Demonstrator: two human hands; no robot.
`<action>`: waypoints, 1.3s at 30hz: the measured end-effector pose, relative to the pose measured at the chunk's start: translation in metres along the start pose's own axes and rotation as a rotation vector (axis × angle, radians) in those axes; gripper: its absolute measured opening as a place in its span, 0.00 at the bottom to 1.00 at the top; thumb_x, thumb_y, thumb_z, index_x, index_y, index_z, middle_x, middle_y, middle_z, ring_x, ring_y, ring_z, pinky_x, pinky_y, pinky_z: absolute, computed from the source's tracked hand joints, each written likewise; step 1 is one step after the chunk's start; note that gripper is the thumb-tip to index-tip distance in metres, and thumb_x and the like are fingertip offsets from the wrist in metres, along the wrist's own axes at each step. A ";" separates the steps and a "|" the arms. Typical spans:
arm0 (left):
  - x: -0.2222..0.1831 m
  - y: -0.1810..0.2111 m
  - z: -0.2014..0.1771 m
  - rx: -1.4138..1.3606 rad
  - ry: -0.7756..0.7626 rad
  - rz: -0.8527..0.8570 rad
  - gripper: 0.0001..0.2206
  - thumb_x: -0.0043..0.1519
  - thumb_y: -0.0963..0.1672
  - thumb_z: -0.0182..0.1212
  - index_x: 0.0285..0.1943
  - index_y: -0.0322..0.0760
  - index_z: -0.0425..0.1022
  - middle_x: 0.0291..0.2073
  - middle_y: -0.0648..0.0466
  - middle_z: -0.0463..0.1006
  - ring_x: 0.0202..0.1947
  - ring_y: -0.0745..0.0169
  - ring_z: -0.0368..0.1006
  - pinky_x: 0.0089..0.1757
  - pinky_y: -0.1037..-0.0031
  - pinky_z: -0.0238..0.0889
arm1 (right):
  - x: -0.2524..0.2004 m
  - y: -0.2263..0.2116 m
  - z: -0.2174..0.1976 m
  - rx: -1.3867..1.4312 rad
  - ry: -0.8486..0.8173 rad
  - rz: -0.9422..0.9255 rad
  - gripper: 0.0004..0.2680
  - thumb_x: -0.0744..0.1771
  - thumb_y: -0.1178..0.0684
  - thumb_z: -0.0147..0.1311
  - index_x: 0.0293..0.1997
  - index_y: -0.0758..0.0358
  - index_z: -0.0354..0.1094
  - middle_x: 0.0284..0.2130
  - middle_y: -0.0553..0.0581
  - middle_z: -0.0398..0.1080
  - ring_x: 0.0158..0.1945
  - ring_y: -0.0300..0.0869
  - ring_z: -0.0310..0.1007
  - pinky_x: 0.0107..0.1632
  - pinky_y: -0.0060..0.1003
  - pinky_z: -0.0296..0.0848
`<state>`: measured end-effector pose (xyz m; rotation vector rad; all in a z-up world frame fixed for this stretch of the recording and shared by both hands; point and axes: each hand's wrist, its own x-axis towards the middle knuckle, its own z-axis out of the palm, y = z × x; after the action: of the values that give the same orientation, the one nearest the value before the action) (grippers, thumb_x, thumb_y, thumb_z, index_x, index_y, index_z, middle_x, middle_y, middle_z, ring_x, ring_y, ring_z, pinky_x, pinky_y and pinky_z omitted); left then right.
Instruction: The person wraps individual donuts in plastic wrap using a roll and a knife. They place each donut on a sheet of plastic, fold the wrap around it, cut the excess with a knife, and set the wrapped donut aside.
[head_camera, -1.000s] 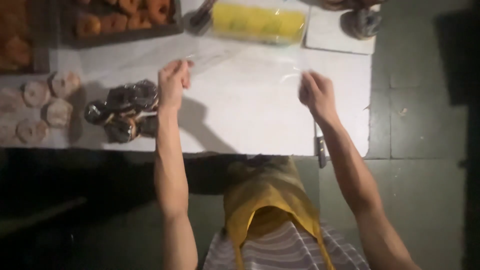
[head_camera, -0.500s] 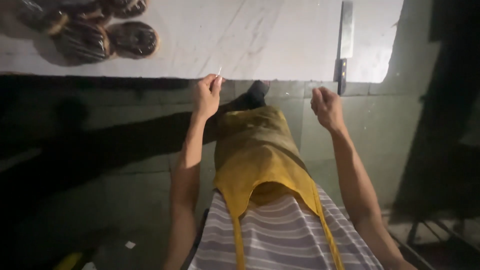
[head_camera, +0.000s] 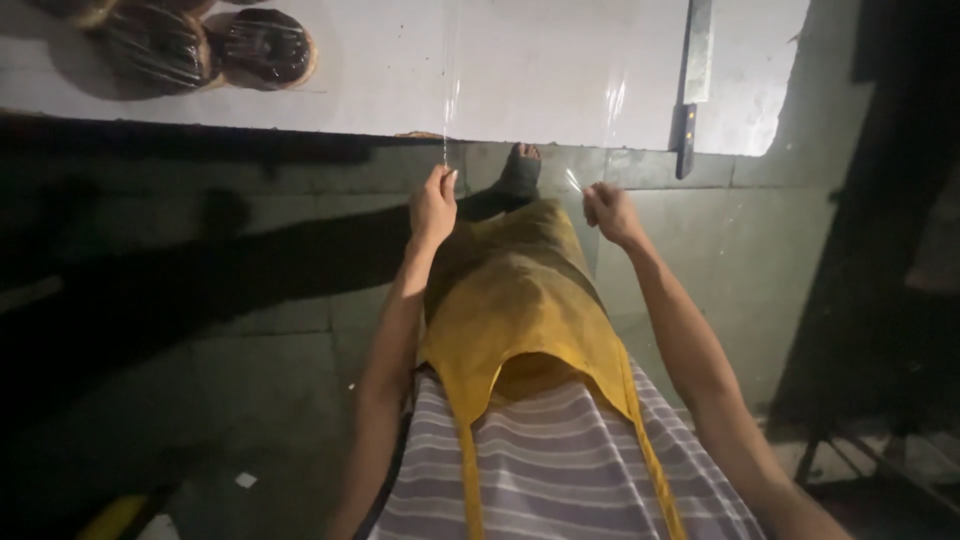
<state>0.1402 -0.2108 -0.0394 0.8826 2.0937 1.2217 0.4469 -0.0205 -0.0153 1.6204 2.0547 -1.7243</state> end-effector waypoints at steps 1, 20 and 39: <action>-0.002 0.000 0.001 0.024 0.013 -0.028 0.10 0.71 0.47 0.54 0.47 0.35 0.74 0.36 0.41 0.81 0.39 0.34 0.77 0.35 0.57 0.69 | 0.007 0.004 0.001 -0.016 -0.069 -0.029 0.12 0.71 0.46 0.50 0.36 0.66 0.68 0.25 0.55 0.71 0.28 0.41 0.70 0.34 0.39 0.72; -0.016 -0.003 0.026 0.315 0.117 -0.461 0.12 0.69 0.46 0.49 0.49 0.37 0.77 0.37 0.43 0.80 0.37 0.44 0.77 0.40 0.59 0.69 | 0.157 -0.224 -0.083 -0.931 0.251 -0.605 0.43 0.59 0.27 0.65 0.79 0.41 0.37 0.75 0.70 0.33 0.76 0.69 0.27 0.70 0.74 0.31; -0.016 -0.021 0.031 0.314 0.264 -0.634 0.16 0.68 0.46 0.56 0.54 0.26 0.77 0.43 0.35 0.81 0.41 0.40 0.77 0.43 0.58 0.69 | 0.379 -0.106 -0.372 -0.402 0.673 -0.533 0.44 0.58 0.36 0.81 0.71 0.72 0.49 0.63 0.73 0.57 0.66 0.61 0.60 0.67 0.53 0.66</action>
<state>0.1674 -0.2147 -0.0692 0.1318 2.5408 0.7085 0.4081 0.5197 -0.0103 1.7685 3.1028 -0.7389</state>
